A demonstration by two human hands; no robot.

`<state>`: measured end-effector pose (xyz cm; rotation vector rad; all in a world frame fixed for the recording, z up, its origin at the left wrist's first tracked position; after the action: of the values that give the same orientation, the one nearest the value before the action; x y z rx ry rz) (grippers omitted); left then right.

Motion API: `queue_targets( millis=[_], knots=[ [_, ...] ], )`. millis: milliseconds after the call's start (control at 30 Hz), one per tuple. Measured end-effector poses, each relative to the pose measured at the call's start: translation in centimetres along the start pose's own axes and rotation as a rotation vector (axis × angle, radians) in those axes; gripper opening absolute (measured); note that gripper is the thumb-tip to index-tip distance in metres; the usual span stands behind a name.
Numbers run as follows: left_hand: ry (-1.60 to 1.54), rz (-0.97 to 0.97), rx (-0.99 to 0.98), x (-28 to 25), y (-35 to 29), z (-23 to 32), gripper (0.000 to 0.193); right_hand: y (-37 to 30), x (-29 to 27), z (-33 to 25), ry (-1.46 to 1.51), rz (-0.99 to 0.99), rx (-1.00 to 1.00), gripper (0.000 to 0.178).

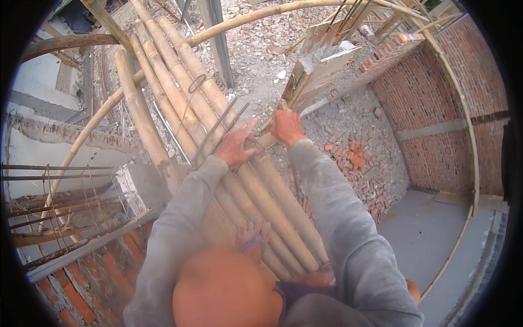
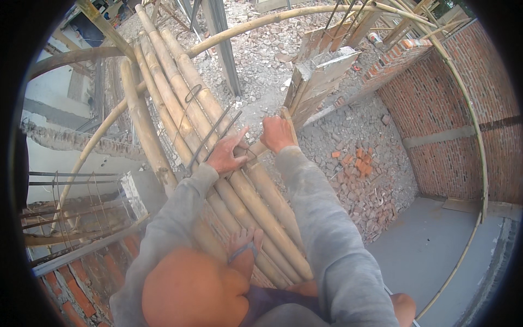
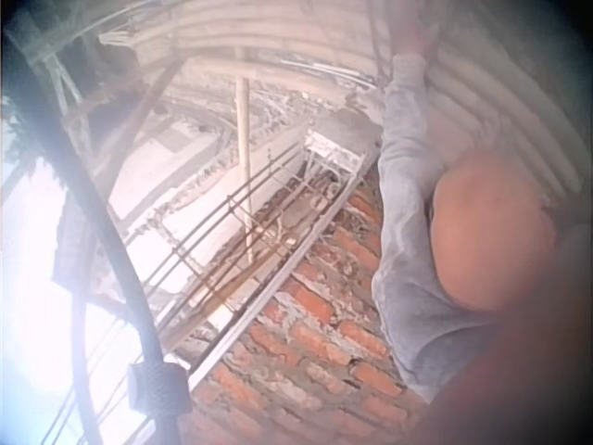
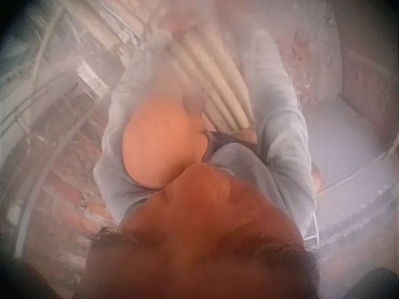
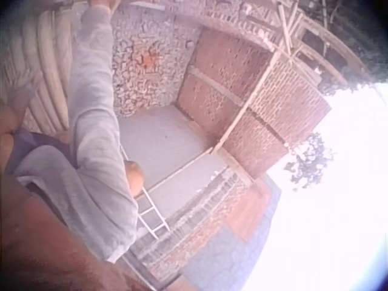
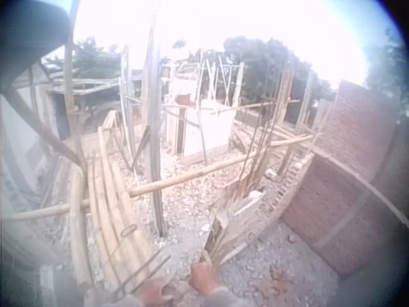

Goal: The person secures bamboo poles together using wire and a metal rod, then adds a bamboo crosspiece to the structure. The person works on a partially built brick building with existing bamboo scaffolding.

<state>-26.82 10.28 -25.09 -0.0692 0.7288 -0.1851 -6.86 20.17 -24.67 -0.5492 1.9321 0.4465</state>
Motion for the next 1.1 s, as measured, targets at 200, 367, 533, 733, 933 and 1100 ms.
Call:
queue_targets(
  millis=[200, 367, 533, 733, 933, 1100],
  knots=[
    [0.029, 0.058, 0.001, 0.3, 2.3, -0.4, 0.062, -3.5, -1.5, 0.5, 0.150, 0.032, 0.135, 0.021],
    [0.064, -0.042, -0.161, 0.4, 4.3, -0.4, 0.034, -9.2, -3.0, -2.2, 0.170, 0.035, 0.088, 0.016],
    [0.030, 0.277, 0.076, 1.8, 1.3, -0.2, 0.027, -10.0, -3.4, -3.4, 0.145, 0.128, -0.026, 0.013],
    [0.119, 0.486, 0.124, 4.8, -1.7, 0.5, 0.020, -9.2, -4.8, -4.2, 0.131, 0.128, -0.111, 0.011],
    [0.122, 0.484, 0.196, 4.3, -0.6, 1.2, 0.016, -7.1, -4.9, -8.2, 0.029, -0.005, -0.235, 0.012],
    [-0.054, 0.234, 0.036, 3.8, 1.5, 0.1, 0.010, -5.0, -5.1, -5.4, 0.072, 0.131, -0.188, 0.011]
  ],
)
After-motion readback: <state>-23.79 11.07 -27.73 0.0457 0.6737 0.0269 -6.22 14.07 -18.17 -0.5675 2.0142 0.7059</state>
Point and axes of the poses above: each hand's wrist, its own y-axis towards the middle knuckle, its own x-axis out of the palm, z = x × y, the point moved 3 cm from there along y, towards the middle knuckle, and after that the axes turned 13 degrees about -x, right-handed, at the moved point
